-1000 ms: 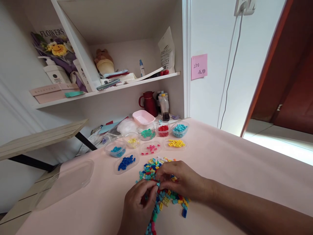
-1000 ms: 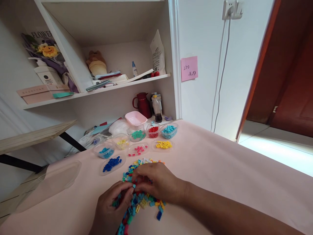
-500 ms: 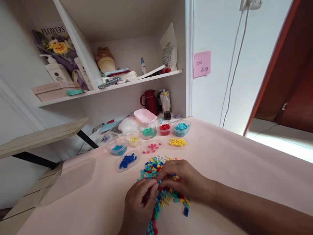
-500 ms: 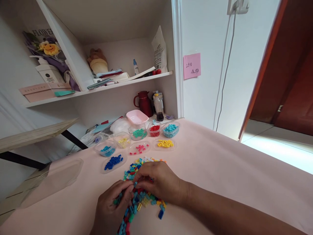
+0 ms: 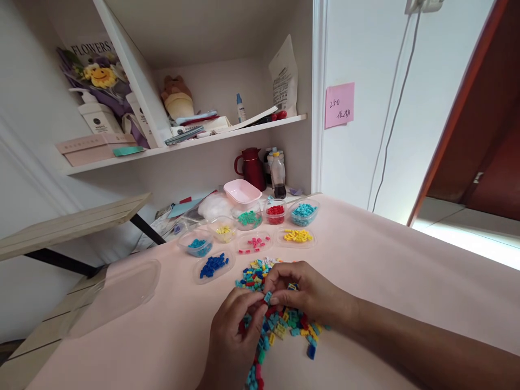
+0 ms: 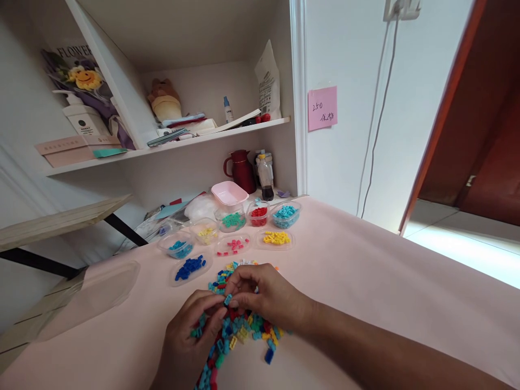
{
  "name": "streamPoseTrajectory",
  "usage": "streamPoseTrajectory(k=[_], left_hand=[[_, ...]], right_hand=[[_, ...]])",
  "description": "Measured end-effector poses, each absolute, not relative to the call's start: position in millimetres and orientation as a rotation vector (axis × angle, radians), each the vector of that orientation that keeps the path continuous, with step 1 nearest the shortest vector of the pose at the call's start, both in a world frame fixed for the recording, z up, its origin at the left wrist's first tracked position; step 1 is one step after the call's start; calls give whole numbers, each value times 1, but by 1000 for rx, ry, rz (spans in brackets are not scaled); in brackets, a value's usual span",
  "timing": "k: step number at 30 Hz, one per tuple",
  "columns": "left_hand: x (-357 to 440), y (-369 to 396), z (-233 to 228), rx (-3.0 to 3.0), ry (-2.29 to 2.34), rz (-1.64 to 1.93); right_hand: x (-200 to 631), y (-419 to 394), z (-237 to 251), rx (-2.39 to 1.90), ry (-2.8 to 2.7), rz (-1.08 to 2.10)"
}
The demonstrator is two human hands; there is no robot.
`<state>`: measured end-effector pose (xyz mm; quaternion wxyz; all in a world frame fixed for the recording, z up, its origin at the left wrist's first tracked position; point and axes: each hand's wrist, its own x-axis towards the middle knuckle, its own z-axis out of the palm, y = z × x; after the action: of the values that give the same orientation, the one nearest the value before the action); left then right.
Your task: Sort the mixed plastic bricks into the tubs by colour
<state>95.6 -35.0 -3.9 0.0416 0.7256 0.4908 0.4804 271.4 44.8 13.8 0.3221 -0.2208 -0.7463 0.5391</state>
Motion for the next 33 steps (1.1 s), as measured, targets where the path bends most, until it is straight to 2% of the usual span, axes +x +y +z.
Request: streamPoseTrajectory(k=[33], left_hand=[[94, -35, -13, 2287, 1459, 1436]], right_hand=[[272, 45, 11, -524, -2019, 1400]])
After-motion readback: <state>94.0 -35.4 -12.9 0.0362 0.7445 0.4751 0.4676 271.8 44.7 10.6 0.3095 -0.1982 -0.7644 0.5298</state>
